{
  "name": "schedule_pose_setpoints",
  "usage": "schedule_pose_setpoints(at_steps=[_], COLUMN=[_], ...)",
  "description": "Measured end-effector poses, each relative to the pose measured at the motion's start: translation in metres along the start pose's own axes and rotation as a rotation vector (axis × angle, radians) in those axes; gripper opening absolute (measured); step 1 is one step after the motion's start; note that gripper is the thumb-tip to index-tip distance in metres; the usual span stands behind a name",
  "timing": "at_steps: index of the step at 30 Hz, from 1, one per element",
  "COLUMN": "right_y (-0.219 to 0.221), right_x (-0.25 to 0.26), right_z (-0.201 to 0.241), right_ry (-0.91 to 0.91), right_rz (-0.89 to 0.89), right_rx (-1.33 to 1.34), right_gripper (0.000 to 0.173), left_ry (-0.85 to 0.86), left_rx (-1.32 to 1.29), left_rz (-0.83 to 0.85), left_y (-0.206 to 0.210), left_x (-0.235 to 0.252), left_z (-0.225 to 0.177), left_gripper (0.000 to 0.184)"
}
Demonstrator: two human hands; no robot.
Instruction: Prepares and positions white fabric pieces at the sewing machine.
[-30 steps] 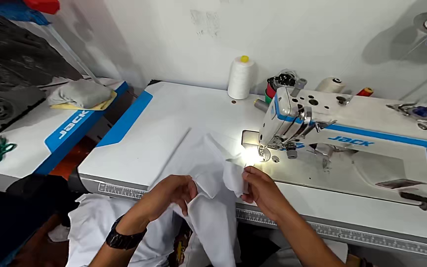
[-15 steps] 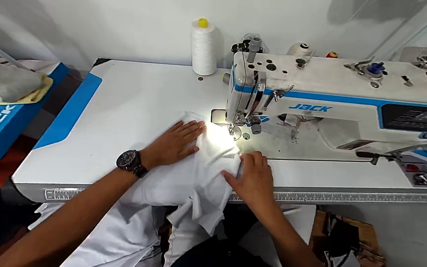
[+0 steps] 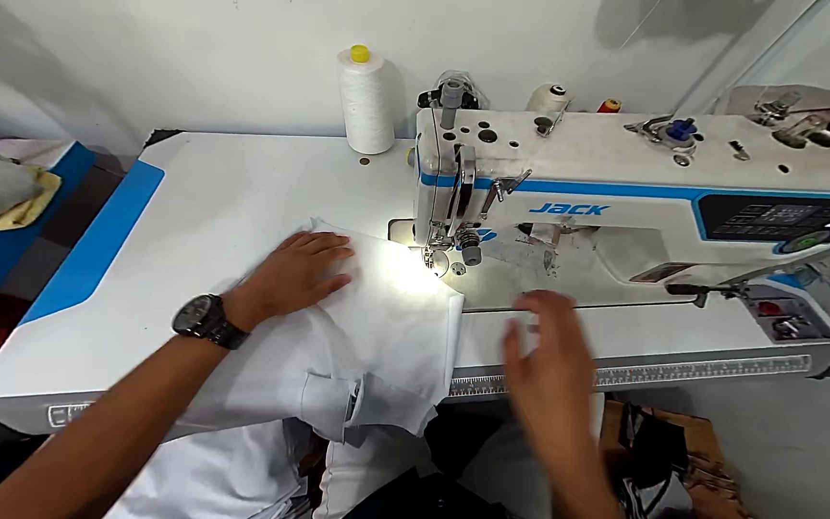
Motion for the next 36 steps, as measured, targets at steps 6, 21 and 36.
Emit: schedule_pose_setpoints(at_steps=[6,21,36], right_y=[0.131,0.071,0.077], right_x=[-0.014,0.010,0.009], right_z=[0.056,-0.004,0.028], right_ry=[-0.301,-0.458,-0.181], right_rz=[0.278,0.261,0.097], right_rx=[0.048,0.013,0.105], right_gripper=[0.071,0.038,0.031], left_ry=[-0.298,-0.306,-0.537], left_rx=[0.063,-0.133,-0.052], left_rz=[0.134,0.001,-0.171], left_y=[0.028,-0.055,-0.003], left_x=[0.061,0.038,-0.098], left_z=[-0.041,-0.041,-0.071], left_gripper=[0.070,0.046,0.048])
Point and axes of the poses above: each hand's wrist, its own x-axis towards the middle knuckle, its own y-axis out of the palm, z = x × y, the point moved 3 cm from there along x, towards the middle knuckle, and after that the axes turned 10 degrees about x, right-handed, at the moved point
